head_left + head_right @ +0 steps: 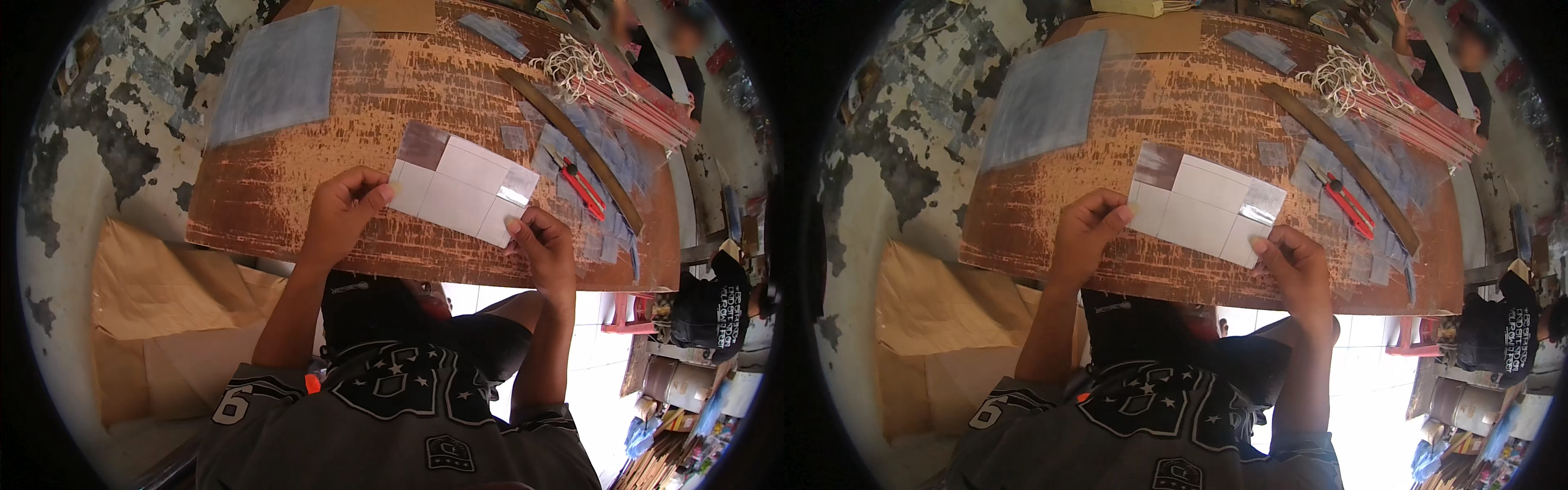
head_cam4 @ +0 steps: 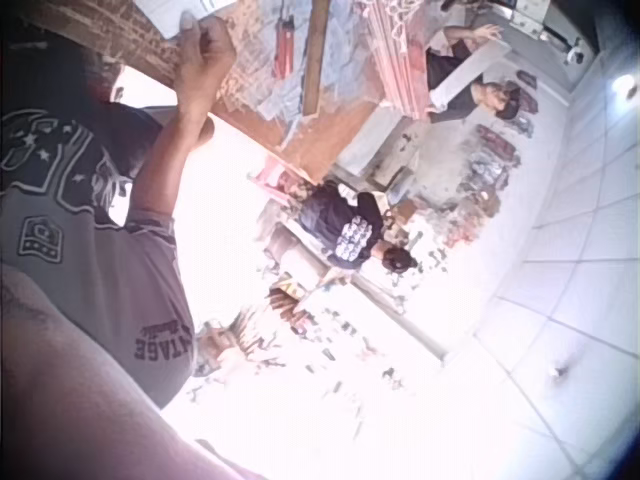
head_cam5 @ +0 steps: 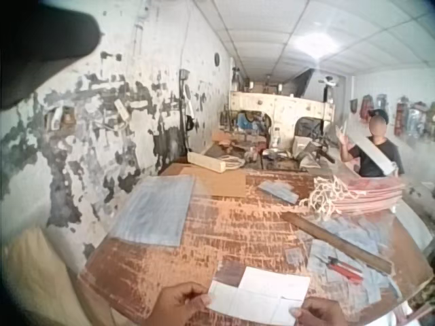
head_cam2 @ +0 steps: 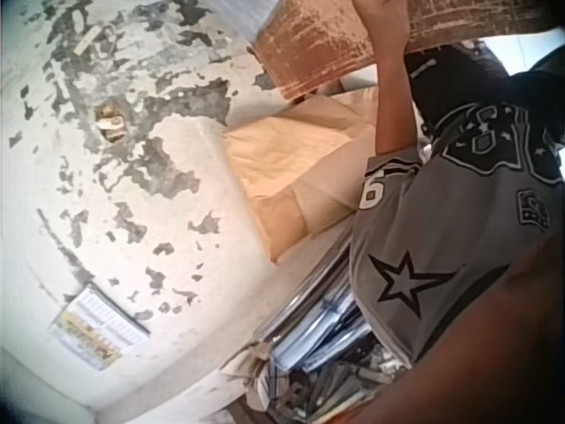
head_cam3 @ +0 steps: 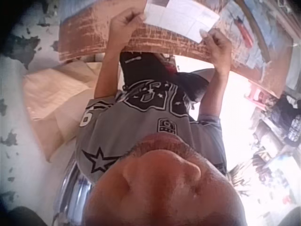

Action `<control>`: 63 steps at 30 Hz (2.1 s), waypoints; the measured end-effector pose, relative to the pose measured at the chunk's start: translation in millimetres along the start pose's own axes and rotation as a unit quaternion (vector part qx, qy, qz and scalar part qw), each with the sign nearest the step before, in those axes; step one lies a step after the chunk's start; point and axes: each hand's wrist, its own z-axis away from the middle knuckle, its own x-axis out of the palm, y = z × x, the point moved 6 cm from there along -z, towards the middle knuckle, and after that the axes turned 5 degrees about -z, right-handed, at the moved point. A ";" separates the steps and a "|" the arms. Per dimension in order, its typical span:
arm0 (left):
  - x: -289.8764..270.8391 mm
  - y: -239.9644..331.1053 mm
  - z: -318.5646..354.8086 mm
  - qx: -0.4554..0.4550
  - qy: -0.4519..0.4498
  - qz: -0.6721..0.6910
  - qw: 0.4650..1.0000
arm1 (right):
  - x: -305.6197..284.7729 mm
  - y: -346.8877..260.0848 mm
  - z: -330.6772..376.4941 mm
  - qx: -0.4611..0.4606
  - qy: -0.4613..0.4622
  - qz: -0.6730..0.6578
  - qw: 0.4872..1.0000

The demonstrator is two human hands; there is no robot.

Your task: The person uses a ruler and a utility knife to cut a sheet of patterned paper on a wooden workbench. They align the ruler, score the paper, and then fold it to complete the cut. The person repeats this process to trim the paper into smaller rectangular pieces.

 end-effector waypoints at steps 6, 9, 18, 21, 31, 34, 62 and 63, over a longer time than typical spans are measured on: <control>2.5 0.0 -0.9 -0.021 0.035 0.083 0.996 | 7.4 -4.5 11.9 0.051 -0.023 -0.077 0.995; 2.1 -7.0 -2.0 -0.034 0.065 0.128 0.989 | 19.6 -4.0 18.9 0.058 -0.019 -0.106 0.993; 36.7 -5.8 9.8 -0.054 0.114 0.308 0.943 | 53.8 5.0 38.6 0.010 0.021 -0.148 0.989; 55.4 -2.8 19.8 -0.073 0.082 0.317 0.942 | 58.6 5.3 42.6 -0.005 0.040 -0.163 0.986; 56.0 -5.4 15.5 -0.077 0.028 0.270 0.959 | 65.4 21.5 58.4 0.022 0.016 -0.162 0.986; 53.1 -5.1 13.3 -0.080 -0.012 0.232 0.969 | 58.2 18.3 60.8 -0.003 0.038 -0.172 0.984; 92.8 14.0 37.6 -0.108 -0.235 0.052 0.965 | 16.8 -18.1 28.5 0.014 0.034 -0.088 0.995; 91.2 13.4 35.7 -0.103 -0.231 0.032 0.967 | 16.7 -17.5 28.8 0.026 0.032 -0.098 0.994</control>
